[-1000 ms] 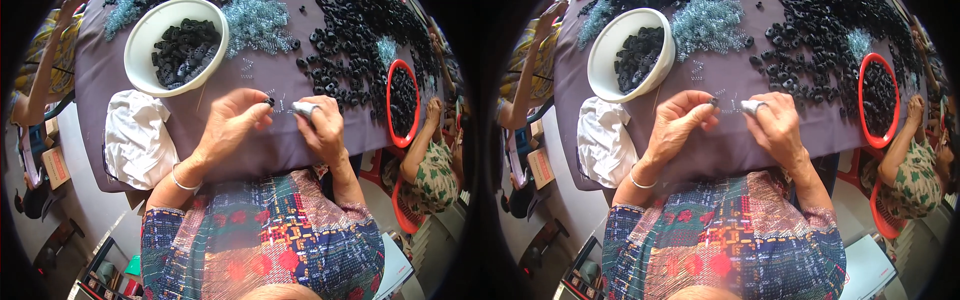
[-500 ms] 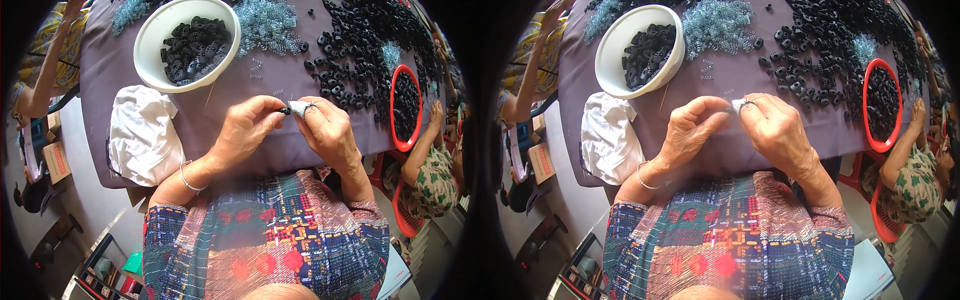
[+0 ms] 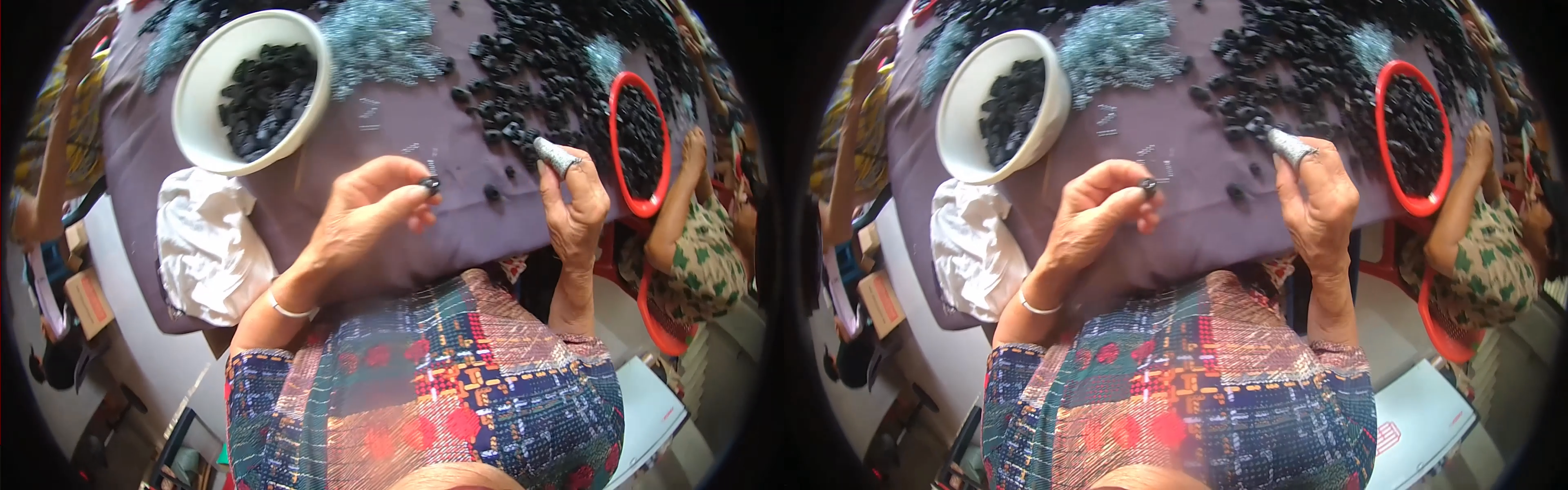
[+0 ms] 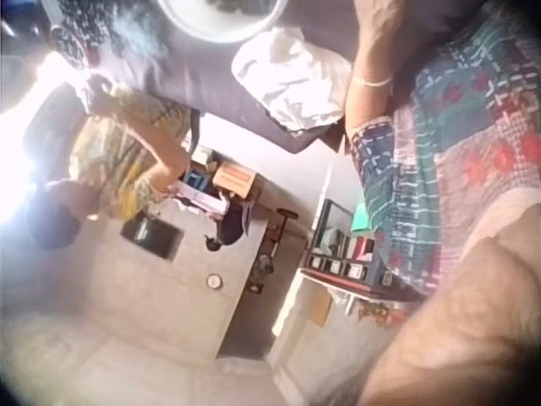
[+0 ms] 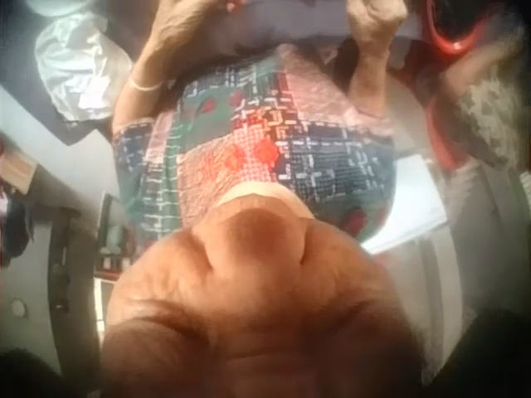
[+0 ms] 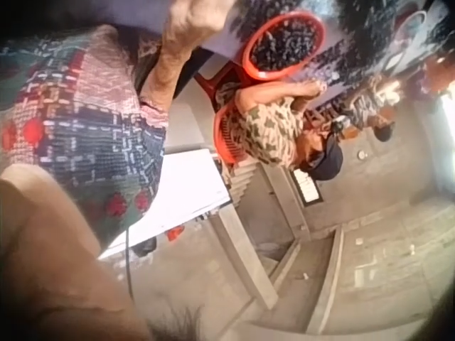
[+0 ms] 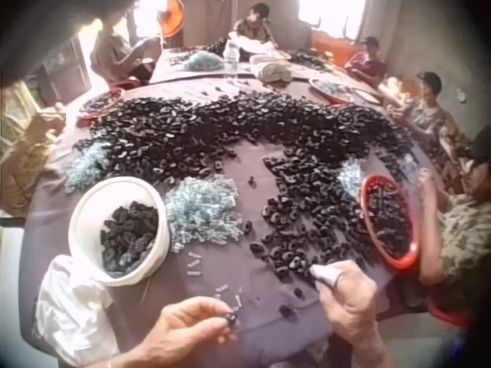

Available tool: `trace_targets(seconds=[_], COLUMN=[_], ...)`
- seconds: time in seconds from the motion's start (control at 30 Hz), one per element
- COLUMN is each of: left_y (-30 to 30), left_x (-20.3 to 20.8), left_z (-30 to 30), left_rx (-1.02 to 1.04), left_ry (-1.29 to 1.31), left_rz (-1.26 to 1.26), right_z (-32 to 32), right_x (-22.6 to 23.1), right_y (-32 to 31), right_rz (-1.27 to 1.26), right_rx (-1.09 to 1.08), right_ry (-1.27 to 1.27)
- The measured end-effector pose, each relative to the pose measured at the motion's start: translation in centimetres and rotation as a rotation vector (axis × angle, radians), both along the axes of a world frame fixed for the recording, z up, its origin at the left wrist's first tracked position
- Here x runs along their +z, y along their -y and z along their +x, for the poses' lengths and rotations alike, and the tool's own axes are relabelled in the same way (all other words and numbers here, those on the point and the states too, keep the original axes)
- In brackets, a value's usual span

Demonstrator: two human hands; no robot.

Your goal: Assembling small black plastic components with tiny beads at a workshop table.

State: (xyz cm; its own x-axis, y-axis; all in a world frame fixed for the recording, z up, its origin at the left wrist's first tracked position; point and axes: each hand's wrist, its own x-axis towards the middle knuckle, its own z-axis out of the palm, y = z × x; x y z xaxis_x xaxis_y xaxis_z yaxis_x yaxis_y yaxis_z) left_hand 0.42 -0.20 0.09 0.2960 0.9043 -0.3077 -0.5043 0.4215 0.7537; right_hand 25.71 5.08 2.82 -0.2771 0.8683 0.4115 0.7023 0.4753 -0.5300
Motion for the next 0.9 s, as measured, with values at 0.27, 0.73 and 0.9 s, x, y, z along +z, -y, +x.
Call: trace_targets(seconds=[0.27,0.73,0.9], left_y=[-0.1,0.4,0.3], left_x=[-0.3,-0.2,-0.2], left_z=[0.1,0.3,0.3], left_rx=[-0.069,-0.103,-0.099], left_ry=[-0.068,-0.188,-0.207], left_rz=[0.023,0.044,0.048], right_z=[0.9,-0.6,-0.7], right_x=[-2.2,-4.3,-4.1], right_y=[1.7,0.5,0.6], right_rz=[-0.084,0.041,-0.003], right_rx=[0.021,-0.035,-0.006], right_ry=[0.121,0.279,0.203])
